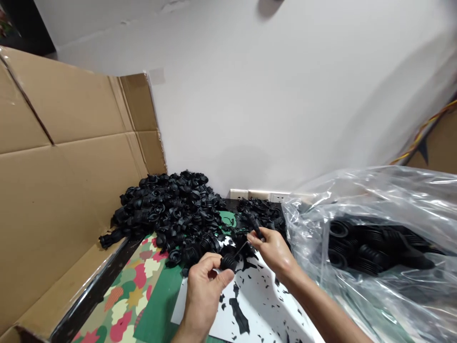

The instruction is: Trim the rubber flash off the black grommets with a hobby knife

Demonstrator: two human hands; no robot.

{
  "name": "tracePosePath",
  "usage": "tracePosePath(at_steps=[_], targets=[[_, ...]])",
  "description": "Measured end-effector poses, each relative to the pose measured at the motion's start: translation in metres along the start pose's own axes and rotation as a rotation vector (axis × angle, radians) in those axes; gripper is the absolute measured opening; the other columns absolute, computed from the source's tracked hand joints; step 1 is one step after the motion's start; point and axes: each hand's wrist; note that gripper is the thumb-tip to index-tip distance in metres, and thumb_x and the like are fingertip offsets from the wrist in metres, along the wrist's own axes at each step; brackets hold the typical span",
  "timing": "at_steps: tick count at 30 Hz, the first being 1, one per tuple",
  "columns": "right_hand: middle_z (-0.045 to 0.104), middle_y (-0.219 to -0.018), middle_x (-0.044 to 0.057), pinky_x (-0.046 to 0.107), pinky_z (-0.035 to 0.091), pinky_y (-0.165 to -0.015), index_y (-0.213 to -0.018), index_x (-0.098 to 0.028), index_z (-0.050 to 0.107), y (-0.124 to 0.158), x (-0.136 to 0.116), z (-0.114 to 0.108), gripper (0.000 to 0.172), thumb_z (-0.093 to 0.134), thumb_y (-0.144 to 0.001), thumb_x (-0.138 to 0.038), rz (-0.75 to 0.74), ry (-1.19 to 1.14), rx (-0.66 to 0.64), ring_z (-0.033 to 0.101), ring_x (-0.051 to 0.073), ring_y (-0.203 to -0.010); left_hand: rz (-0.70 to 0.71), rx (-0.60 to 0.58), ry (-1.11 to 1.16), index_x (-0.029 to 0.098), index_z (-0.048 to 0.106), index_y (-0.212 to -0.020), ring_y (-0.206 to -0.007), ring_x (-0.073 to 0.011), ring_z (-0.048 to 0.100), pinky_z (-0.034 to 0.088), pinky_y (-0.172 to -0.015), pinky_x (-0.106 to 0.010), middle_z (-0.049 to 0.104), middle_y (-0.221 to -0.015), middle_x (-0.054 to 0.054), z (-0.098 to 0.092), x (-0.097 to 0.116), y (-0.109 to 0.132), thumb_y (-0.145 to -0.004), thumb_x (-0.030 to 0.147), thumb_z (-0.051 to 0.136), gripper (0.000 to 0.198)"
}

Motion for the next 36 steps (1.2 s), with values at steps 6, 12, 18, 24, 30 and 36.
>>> tracePosePath(at_steps=[6,12,18,24,30,36], targets=[[0.057,-0.059,-0.002,0.029,0.037,-0.059,-0.060,-0.018,0.057,0.023,-0.004,0.000,0.015,0.060,-0.065,-0.032,-0.018,-0.061,-0.077,0.050,0.017,-0.060,-0.045,0.076,0.086,0.015,0.070,-0.058,-0.062,-0.0160,0.051,0.040,-0.054,-0.023,0.059,-0.066,-0.002,0.003,-0.001,0.000,-0.057,0.020,0.075,0.007],[0.062,-0.068,0.002,0.032,0.042,-0.065,-0.069,-0.018,0.064,0.035,-0.009,0.000,0.017,0.061,-0.067,-0.035,-0.051,-0.136,-0.086,0.056,0.021,-0.069,-0.298,0.124,0.320,0.013,0.068,-0.060,-0.049,-0.0100,0.052,0.042,-0.048,-0.019,0.061,-0.056,0.000,0.006,0.005,0.001,-0.058,0.023,0.078,0.015],[0.064,-0.071,0.002,0.031,0.044,-0.063,-0.075,-0.019,0.066,0.048,-0.010,0.005,0.015,0.063,-0.067,-0.031,-0.041,-0.184,-0.161,0.057,0.021,-0.069,-0.629,0.265,0.693,0.009,0.063,-0.066,-0.049,-0.0139,0.063,0.049,-0.042,-0.020,0.063,-0.055,-0.004,0.010,0.013,-0.005,-0.078,0.011,0.065,0.012],[0.063,-0.079,0.003,0.032,0.044,-0.070,-0.077,-0.019,0.065,0.056,-0.010,0.022,0.010,0.060,-0.068,-0.022,-0.160,-0.186,-0.154,0.058,0.022,-0.077,-0.672,0.265,0.765,0.008,0.063,-0.072,-0.039,-0.0086,0.056,0.040,-0.033,-0.015,0.062,-0.051,-0.004,0.022,0.016,-0.002,-0.085,0.009,0.055,0.016],[0.059,-0.078,0.005,0.030,0.044,-0.064,-0.069,-0.018,0.061,0.061,-0.009,0.024,0.009,0.054,-0.073,-0.024,-0.258,-0.154,0.009,0.057,0.021,-0.072,-0.543,0.122,0.711,0.013,0.064,-0.086,-0.040,-0.0091,0.055,0.037,-0.035,-0.016,0.068,-0.059,-0.003,0.027,0.015,0.002,-0.067,0.016,0.075,0.022],[0.053,-0.067,0.002,0.027,0.041,-0.057,-0.060,-0.020,0.051,0.059,-0.010,0.018,0.018,0.049,-0.078,-0.025,-0.363,-0.098,0.041,0.052,0.018,-0.063,-0.491,0.098,0.594,0.014,0.061,-0.068,-0.039,-0.0101,0.056,0.033,-0.032,-0.016,0.064,-0.051,0.000,0.025,0.016,-0.001,-0.049,0.032,0.084,0.034]])
Point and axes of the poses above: each hand's wrist, its own y-axis away from the middle knuckle, its own z-axis out of the palm, x = y × z
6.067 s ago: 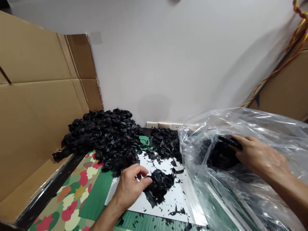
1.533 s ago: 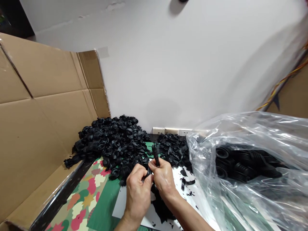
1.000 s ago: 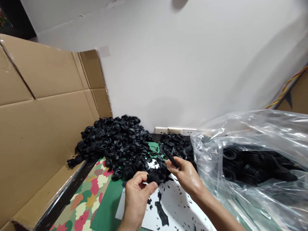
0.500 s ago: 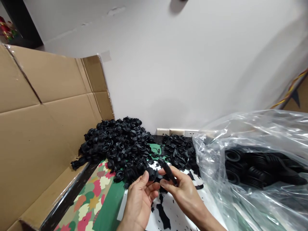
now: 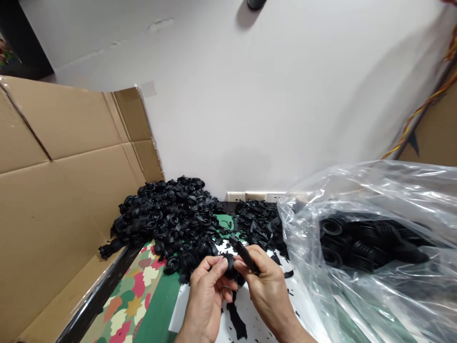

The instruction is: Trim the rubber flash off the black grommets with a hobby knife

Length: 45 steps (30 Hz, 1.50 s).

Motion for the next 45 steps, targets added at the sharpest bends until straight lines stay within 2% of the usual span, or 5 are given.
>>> tracePosePath(at_steps=[14,16,28,38,45], targets=[[0.048,-0.050,0.000,0.029,0.035,-0.048,-0.056,-0.026,0.036,-0.020,0.023,0.001,0.015,0.041,-0.069,-0.032,0.220,0.226,0.158,0.045,0.019,-0.049,0.024,-0.163,-0.061,0.013,0.063,-0.059,-0.031,-0.0079,0.049,0.034,-0.031,-0.018,0.062,-0.048,0.000,-0.008,0.002,0.020,-0.045,0.030,0.087,0.033],[0.050,-0.052,0.001,0.030,0.036,-0.051,-0.057,-0.025,0.038,-0.025,0.027,-0.006,0.015,0.041,-0.070,-0.033,0.242,0.233,0.156,0.047,0.020,-0.052,0.030,-0.075,-0.012,0.014,0.065,-0.063,-0.035,-0.0075,0.052,0.038,-0.036,-0.017,0.061,-0.048,0.002,-0.012,0.004,0.019,-0.046,0.028,0.087,0.032],[0.064,-0.070,0.004,0.031,0.046,-0.060,-0.076,-0.019,0.064,-0.008,0.004,-0.015,0.023,0.050,-0.078,-0.037,0.170,0.069,-0.195,0.058,0.021,-0.065,-0.039,-0.022,0.155,0.014,0.065,-0.069,-0.041,-0.0081,0.052,0.039,-0.041,-0.018,0.063,-0.053,0.000,-0.021,0.001,0.005,-0.044,0.025,0.089,0.036],[0.058,-0.064,0.002,0.024,0.037,-0.051,-0.068,-0.019,0.056,0.001,-0.007,-0.007,0.022,0.044,-0.062,-0.001,-0.160,0.385,-0.420,0.053,0.016,-0.056,-0.009,-0.012,0.103,0.015,0.065,-0.069,-0.043,-0.0063,0.052,0.039,-0.041,-0.015,0.063,-0.055,0.002,-0.022,0.003,0.004,-0.047,0.009,0.081,0.028],[0.055,-0.059,-0.001,0.026,0.032,-0.050,-0.064,-0.023,0.047,-0.013,0.008,-0.016,0.012,0.049,-0.059,-0.012,0.109,0.360,-0.163,0.047,0.016,-0.051,-0.092,-0.116,0.095,0.014,0.064,-0.067,-0.037,-0.0070,0.048,0.036,-0.036,-0.017,0.063,-0.054,-0.001,-0.019,0.004,0.011,-0.049,0.019,0.085,0.028]])
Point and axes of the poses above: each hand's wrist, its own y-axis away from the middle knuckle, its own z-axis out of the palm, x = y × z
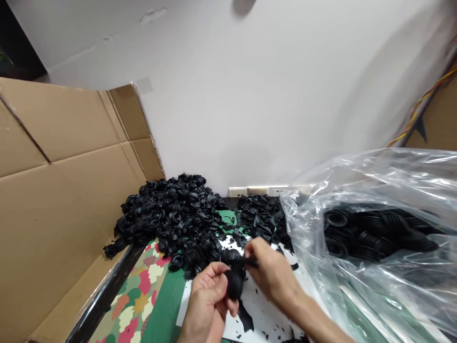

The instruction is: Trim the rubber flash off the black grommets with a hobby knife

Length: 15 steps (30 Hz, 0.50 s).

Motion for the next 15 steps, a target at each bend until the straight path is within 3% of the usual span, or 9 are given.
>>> tracePosePath(at_steps=[2,4,8,15], targets=[[0.053,-0.059,0.001,0.027,0.031,-0.049,-0.065,-0.023,0.044,-0.008,0.008,-0.008,0.005,0.047,-0.068,-0.021,0.079,0.002,0.072,0.046,0.018,-0.052,0.003,0.015,0.002,0.013,0.065,-0.070,-0.038,-0.0074,0.049,0.037,-0.038,-0.018,0.062,-0.055,-0.001,-0.002,0.000,0.001,-0.052,0.022,0.084,0.027],[0.048,-0.056,0.000,0.027,0.030,-0.048,-0.063,-0.023,0.042,-0.012,0.012,-0.014,0.016,0.042,-0.077,-0.031,0.115,-0.030,0.080,0.044,0.018,-0.051,0.025,0.051,0.028,0.014,0.066,-0.071,-0.042,-0.0079,0.051,0.039,-0.041,-0.018,0.061,-0.056,0.000,-0.006,-0.001,0.000,-0.057,0.018,0.083,0.023],[0.042,-0.052,-0.003,0.026,0.031,-0.047,-0.058,-0.022,0.041,-0.008,0.008,-0.011,0.031,0.037,-0.083,-0.040,0.093,-0.151,-0.051,0.041,0.015,-0.050,0.011,0.067,0.108,0.015,0.065,-0.074,-0.049,-0.0099,0.056,0.041,-0.046,-0.019,0.063,-0.061,0.000,-0.011,-0.004,-0.004,-0.061,0.013,0.079,0.019],[0.043,-0.059,-0.004,0.025,0.033,-0.053,-0.063,-0.019,0.050,0.006,-0.007,0.001,0.024,0.049,-0.080,-0.036,0.055,-0.370,-0.224,0.042,0.014,-0.057,0.028,0.027,0.146,0.015,0.066,-0.073,-0.047,-0.0099,0.052,0.039,-0.046,-0.020,0.061,-0.057,0.001,-0.009,-0.007,-0.007,-0.056,0.017,0.082,0.024]])
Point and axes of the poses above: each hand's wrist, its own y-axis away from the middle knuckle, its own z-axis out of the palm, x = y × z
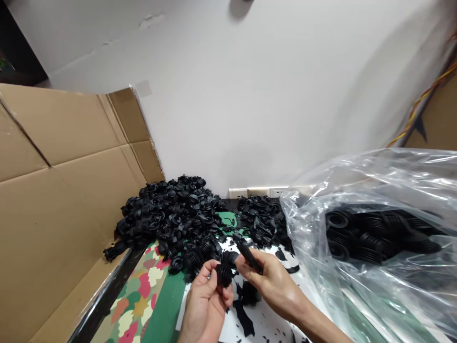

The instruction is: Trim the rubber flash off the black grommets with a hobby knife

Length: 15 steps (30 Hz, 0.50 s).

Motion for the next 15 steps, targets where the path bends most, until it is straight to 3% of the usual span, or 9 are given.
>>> tracePosePath(at_steps=[5,10,15], targets=[[0.053,-0.064,-0.002,0.025,0.039,-0.058,-0.067,-0.018,0.056,0.0027,-0.0014,0.0052,0.009,0.054,-0.074,-0.022,0.009,-0.095,-0.049,0.049,0.015,-0.063,0.003,-0.010,-0.031,0.015,0.066,-0.075,-0.048,-0.0089,0.051,0.038,-0.046,-0.020,0.063,-0.063,-0.001,0.0019,-0.0011,-0.0001,-0.056,0.019,0.083,0.026],[0.053,-0.062,-0.003,0.025,0.039,-0.057,-0.067,-0.018,0.055,0.0024,0.0006,0.0092,0.006,0.057,-0.070,-0.023,0.059,-0.200,-0.028,0.050,0.015,-0.061,0.063,-0.037,-0.253,0.011,0.069,-0.079,-0.051,-0.0095,0.054,0.038,-0.046,-0.019,0.065,-0.068,-0.004,0.0036,0.0030,0.0015,-0.063,0.036,0.079,0.032],[0.051,-0.057,-0.003,0.026,0.037,-0.058,-0.061,-0.018,0.055,0.0017,-0.0040,0.0071,0.014,0.055,-0.071,-0.027,0.078,-0.271,-0.020,0.047,0.015,-0.058,0.090,-0.070,-0.384,0.014,0.069,-0.090,-0.045,-0.0083,0.054,0.037,-0.044,-0.018,0.059,-0.057,0.002,0.0019,0.0072,0.0007,-0.062,0.034,0.080,0.036]])
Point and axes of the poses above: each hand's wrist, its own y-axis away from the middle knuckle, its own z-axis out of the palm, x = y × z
